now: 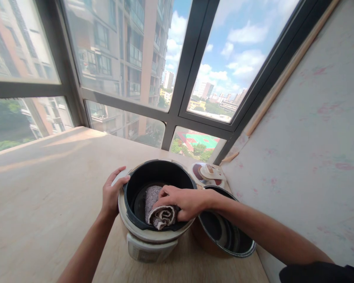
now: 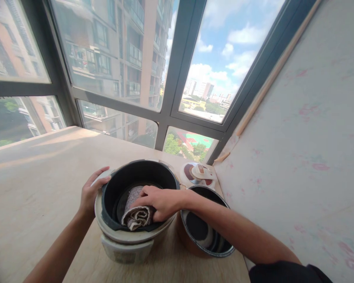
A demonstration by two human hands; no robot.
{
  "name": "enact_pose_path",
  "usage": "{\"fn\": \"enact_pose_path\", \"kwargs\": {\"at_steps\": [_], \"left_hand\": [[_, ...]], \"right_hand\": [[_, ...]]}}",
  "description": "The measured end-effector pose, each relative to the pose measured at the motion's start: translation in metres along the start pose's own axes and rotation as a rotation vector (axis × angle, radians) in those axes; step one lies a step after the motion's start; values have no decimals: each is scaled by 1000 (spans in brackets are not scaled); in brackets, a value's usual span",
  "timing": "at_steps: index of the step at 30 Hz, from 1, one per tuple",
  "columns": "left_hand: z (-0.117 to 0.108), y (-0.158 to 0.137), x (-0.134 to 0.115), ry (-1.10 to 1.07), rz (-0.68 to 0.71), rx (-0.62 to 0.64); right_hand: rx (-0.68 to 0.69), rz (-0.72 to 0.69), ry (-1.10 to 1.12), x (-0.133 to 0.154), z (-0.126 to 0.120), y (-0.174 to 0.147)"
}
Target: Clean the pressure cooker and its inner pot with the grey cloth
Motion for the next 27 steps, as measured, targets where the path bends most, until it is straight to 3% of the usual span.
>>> {"fn": "enact_pose_path", "kwargs": {"at_steps": [4,7,18,27], "left_hand": [[0,0,-1,15,6,2],[0,0,-2,29,10,-3],[0,0,-2,28,27,-4],[-1,2,-1,39,34,-2]], "right_hand": [[60,-81,81,3,4,5],[118,-54,145,-2,8,7],[60,92,116,-12,-19,-24],[60,85,222,-9,-21,-27]]}}
Point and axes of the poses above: each hand's wrist, its own y-axis towards the middle knuckle, its own z-axis out of the palm, x = y × z, the point moved 7 cm from there along y, towards the middle knuckle, and after that the axes turned 8 degrees about y, right-handed, at the moved point
